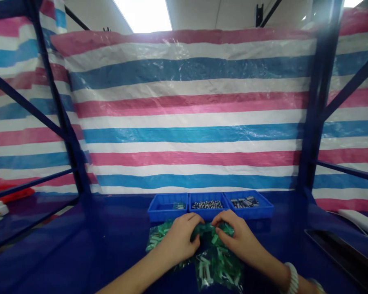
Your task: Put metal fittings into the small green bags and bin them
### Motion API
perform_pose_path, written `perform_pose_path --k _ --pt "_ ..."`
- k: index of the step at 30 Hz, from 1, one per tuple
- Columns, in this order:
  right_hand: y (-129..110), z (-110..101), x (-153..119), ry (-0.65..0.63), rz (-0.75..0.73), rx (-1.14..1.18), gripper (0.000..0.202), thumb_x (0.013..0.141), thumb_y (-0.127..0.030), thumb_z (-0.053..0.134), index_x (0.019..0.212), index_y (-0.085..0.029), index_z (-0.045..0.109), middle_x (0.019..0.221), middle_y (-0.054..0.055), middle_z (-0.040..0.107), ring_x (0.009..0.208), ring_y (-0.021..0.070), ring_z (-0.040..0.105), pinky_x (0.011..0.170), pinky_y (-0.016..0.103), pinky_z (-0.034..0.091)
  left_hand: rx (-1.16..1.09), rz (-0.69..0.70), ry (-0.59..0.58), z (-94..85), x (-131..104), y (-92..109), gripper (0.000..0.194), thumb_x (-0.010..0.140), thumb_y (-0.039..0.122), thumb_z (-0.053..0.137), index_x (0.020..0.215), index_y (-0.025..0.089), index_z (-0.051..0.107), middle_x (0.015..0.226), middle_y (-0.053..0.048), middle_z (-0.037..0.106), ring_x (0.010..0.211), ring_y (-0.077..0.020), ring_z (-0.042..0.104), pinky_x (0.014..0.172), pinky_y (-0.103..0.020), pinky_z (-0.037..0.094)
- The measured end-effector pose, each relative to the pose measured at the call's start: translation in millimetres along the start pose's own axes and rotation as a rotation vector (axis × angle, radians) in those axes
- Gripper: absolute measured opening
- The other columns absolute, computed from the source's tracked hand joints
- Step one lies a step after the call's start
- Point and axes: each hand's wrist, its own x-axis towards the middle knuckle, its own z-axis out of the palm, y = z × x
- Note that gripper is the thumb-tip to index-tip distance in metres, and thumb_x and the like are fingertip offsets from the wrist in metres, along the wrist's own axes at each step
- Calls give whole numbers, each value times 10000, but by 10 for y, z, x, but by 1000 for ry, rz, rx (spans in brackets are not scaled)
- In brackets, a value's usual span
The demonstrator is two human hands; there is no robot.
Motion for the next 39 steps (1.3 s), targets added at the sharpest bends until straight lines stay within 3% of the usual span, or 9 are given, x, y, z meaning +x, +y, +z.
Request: perform_pose_path --k 9,14,17,20,24,29,33,36,39 --pt "19 -50 17 121 -30 14 187 779 -126 515 892 -214 635 875 43 663 861 224 591 798 385 455 58 -57 111 -25 14 11 184 719 63 477 809 201 558 777 -52 605 762 -229 567 663 -337 414" --pt "-15 -88 36 226 78 203 213 767 -211 577 969 -213 644 919 55 640 858 223 575 767 365 455 -317 -237 327 -243 43 113 79 735 155 552 693 206 508 736 -18 567 685 -172 534 598 -284 406" --pt "-77 -57 34 118 284 570 291 733 -304 665 1005 -204 637 883 46 628 787 192 583 677 312 472 -795 -412 390 -207 4 258 203 718 267 649 656 203 466 646 31 475 608 -123 464 540 -231 376" --pt "-176 -21 12 -36 483 857 327 684 -383 748 916 -177 642 780 20 605 684 144 566 588 255 449 -1165 -591 339 -59 -79 376 300 690 319 711 652 198 440 622 55 415 588 -96 418 564 -219 406" --pt "-288 -33 -20 -128 556 957 316 611 -361 828 725 -153 619 648 -15 575 571 90 524 533 210 413 -1296 -675 293 56 -162 432 338 682 302 743 635 196 426 636 53 382 624 -99 412 583 -207 434" --pt "-252 -63 -22 -140 590 1006 256 625 -279 830 779 -162 662 674 -7 630 578 81 562 561 199 448 -1342 -639 315 53 -165 405 303 724 289 732 674 199 447 641 56 386 631 -96 440 623 -217 470" --pt "-159 -58 2 -113 432 808 184 664 -225 788 803 -182 674 727 18 677 646 132 628 619 254 512 -1017 -417 388 39 -142 342 180 749 233 707 830 208 548 716 22 521 672 -123 532 600 -228 464" --pt "-165 -91 -19 45 -60 429 72 767 -132 668 796 -198 663 826 37 690 813 191 651 741 346 539 -472 121 519 -47 -140 297 94 790 102 620 783 188 584 793 -27 612 762 -162 580 667 -281 493" --pt "-231 -155 -107 237 -592 -12 242 808 4 563 887 -203 660 1009 52 662 1037 228 579 884 421 493 44 654 647 -166 -182 267 163 840 31 542 791 151 641 854 -47 654 855 -178 567 795 -350 506"
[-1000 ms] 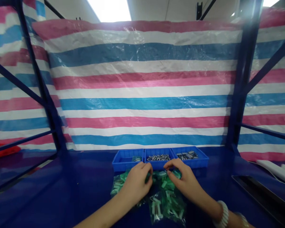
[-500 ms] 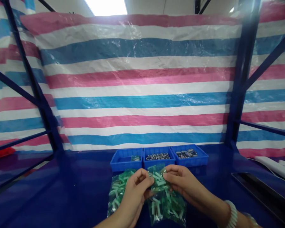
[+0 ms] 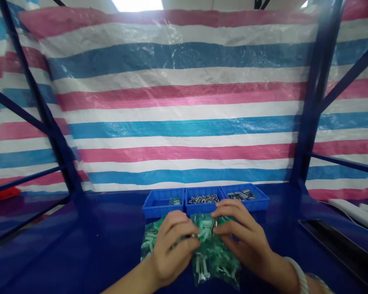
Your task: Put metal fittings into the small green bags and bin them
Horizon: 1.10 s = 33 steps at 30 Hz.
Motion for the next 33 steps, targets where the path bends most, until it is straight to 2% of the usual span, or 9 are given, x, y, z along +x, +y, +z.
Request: perform_pose_path --k 3,8,11,15,19,22,26,30,33 --pt "-111 -64 -32 32 -220 -218 298 798 57 563 971 -170 649 1077 72 601 1092 248 523 902 421 476 198 236 59 -103 -11 9 190 838 12 564 761 145 678 876 -23 637 885 -166 535 884 -365 493" --pt "-168 -54 -5 87 -208 -240 289 797 58 562 934 -185 637 1041 58 570 1030 232 524 873 403 462 279 226 63 -130 -10 44 210 852 53 556 799 214 680 837 4 644 858 -158 545 873 -349 505" --pt "-126 -9 30 2 -9 -72 296 822 -6 554 1025 -217 591 931 31 612 909 194 567 814 372 478 72 -29 5 -56 32 53 164 822 68 574 911 198 617 812 -7 656 789 -157 592 808 -349 520" --pt "-25 54 32 -97 429 120 445 873 -175 545 1298 -226 426 815 3 634 822 184 608 835 385 474 -243 -740 -46 24 45 -79 127 799 172 612 920 200 584 768 -8 619 691 -146 601 624 -260 504" --pt "87 80 12 -61 651 238 302 898 -273 502 1193 -212 495 734 -12 644 760 181 626 847 395 450 -240 -1115 136 -86 -7 -502 169 704 320 676 745 183 584 691 14 581 648 -139 567 605 -240 456" --pt "133 75 11 -12 729 271 236 878 -313 504 1078 -200 559 720 -1 643 747 190 625 768 368 457 -115 -1169 233 -235 -79 -889 219 716 377 631 804 188 564 645 29 571 615 -139 546 590 -241 422" --pt "131 74 25 -11 758 270 188 842 -319 522 955 -192 603 699 6 645 733 193 622 737 357 452 13 -1205 201 -312 -217 -1226 232 667 383 648 757 181 576 604 21 597 607 -164 573 583 -253 410" --pt "125 92 18 -33 767 266 167 830 -310 522 893 -192 622 695 11 648 723 193 625 713 349 452 71 -1210 30 -235 -307 -1274 212 656 377 642 730 183 600 557 -4 654 545 -199 610 541 -272 410" --pt "142 101 1 -44 765 257 171 824 -309 519 874 -193 634 706 20 658 726 198 629 700 350 455 115 -1173 -98 -185 -312 -1194 244 675 377 652 840 200 613 615 -19 713 582 -231 646 563 -293 419"
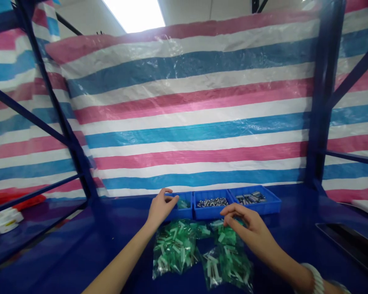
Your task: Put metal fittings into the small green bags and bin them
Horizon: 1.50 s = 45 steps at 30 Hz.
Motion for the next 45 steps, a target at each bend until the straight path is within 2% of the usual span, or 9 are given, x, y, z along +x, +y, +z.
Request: perform_pose_path --k 7,13,17,20,23,27,31,40,45 --pt "-17 -33 14 6 -8 -16 160 808 -299 526 843 -196 643 718 26 676 724 188 634 703 345 465 125 216 -90 -20 -224 302 244 792 308 545 1016 212 558 886 -56 724 819 -234 654 757 -354 455" --pt "-20 -35 12 10 -16 -23 141 806 -274 526 833 -203 644 716 21 676 713 182 635 670 336 473 226 638 -577 48 -592 576 288 668 288 701 944 218 659 871 -65 696 813 -254 639 691 -346 477" --pt "-16 -28 4 11 -19 -29 144 811 -279 525 827 -205 648 722 25 674 722 187 636 669 344 481 320 734 -629 80 -679 604 195 761 138 562 913 194 669 825 -84 689 755 -244 642 642 -342 469" --pt "-35 -29 12 19 -6 -2 149 809 -308 548 836 -202 649 721 29 670 718 188 634 690 356 488 218 663 -479 19 -635 660 197 828 129 483 873 197 662 806 -78 687 743 -221 637 664 -344 470" --pt "-50 -9 18 20 51 103 193 779 -353 621 878 -191 659 800 51 671 777 197 635 725 353 508 -88 418 -344 -36 -616 748 94 818 206 552 797 203 643 708 -40 649 641 -176 599 601 -301 461" --pt "-37 55 -20 -149 250 427 324 727 -401 724 954 -181 653 812 54 673 718 176 641 623 295 526 -530 -26 -426 32 -727 800 125 763 308 660 725 196 620 538 39 503 467 -97 456 466 -227 378" --pt "-62 79 -67 -319 416 568 234 686 -339 785 809 -180 665 656 -1 639 539 99 583 530 219 490 -700 -245 -461 141 -877 817 203 719 355 729 709 179 628 553 53 464 483 -74 432 452 -191 381" --pt "-114 45 -47 -197 454 545 176 723 -347 733 796 -195 685 694 20 675 575 116 615 536 233 510 -919 -428 -563 244 -985 690 372 612 242 838 906 218 610 816 8 598 633 -85 573 593 -205 499" --pt "-55 3 -8 -195 336 417 219 684 -295 753 862 -191 677 751 35 698 637 150 653 593 278 550 -833 -287 -480 283 -969 649 347 628 210 804 887 201 573 771 1 601 631 -108 586 579 -223 483"
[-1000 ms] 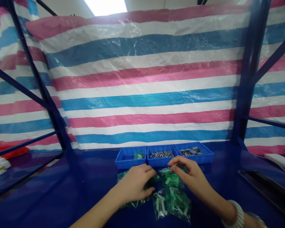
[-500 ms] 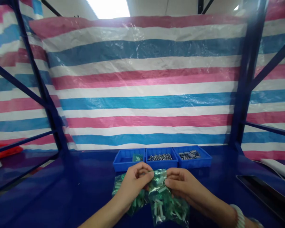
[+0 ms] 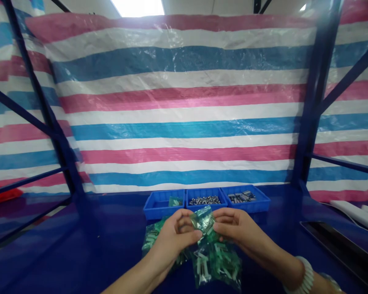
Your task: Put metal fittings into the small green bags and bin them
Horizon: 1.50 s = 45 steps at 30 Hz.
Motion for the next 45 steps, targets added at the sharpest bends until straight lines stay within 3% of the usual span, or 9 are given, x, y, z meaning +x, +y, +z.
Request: perform_pose_path --k 4,10,15,22,27,30,32,36,45 --pt "-78 -10 -8 34 -341 -311 122 712 -162 695 817 -203 646 773 21 687 732 172 662 681 322 563 400 395 -1 31 -58 150 158 734 142 666 773 212 529 714 5 572 655 -141 580 562 -253 482" --pt "-145 -23 -226 105 -1135 -991 259 831 -8 528 898 -230 642 1031 53 673 1030 230 564 869 422 502 1091 1433 -39 -62 -229 177 220 853 37 492 809 218 611 813 -33 687 830 -195 593 785 -392 528" --pt "-110 -69 -372 209 -1296 -1159 278 821 -13 573 976 -235 637 1055 56 642 1083 255 523 915 439 475 1117 1629 160 -123 -288 132 214 864 92 541 752 252 628 706 8 660 778 -177 569 792 -371 551" --pt "-168 22 -286 84 -1116 -1070 275 804 22 516 939 -212 572 996 51 625 1006 231 536 882 421 468 1004 1372 4 -48 -249 220 197 788 21 505 805 197 592 825 -38 634 804 -187 566 784 -394 509" --pt "-119 49 -176 -39 -611 -754 299 885 -179 508 1179 -229 483 827 10 606 739 164 582 678 322 498 603 553 -47 9 -94 188 57 809 224 607 788 207 557 678 3 558 620 -146 543 563 -272 453" --pt "-74 35 -122 -32 -460 -638 425 903 -239 491 1317 -222 395 745 -16 593 667 153 576 653 315 484 372 282 73 -175 112 238 165 745 323 679 762 197 573 631 21 564 586 -134 545 550 -247 432" --pt "-68 24 -93 -10 -432 -592 424 902 -250 485 1316 -213 404 724 -20 589 667 154 572 653 312 474 318 291 287 -387 274 323 227 675 327 726 795 184 597 659 13 612 610 -140 575 592 -253 449" --pt "-85 9 -54 46 -398 -549 360 892 -267 488 1244 -194 472 696 -23 567 669 156 562 653 308 454 347 342 449 -836 551 499 392 653 392 725 934 183 550 639 38 614 609 -144 589 615 -256 455" --pt "-54 -53 21 111 -352 -467 240 871 -291 505 1077 -186 571 654 -24 542 631 152 536 607 289 414 603 270 326 -1073 793 298 417 578 417 753 867 159 599 707 -73 743 621 -235 690 608 -338 528"
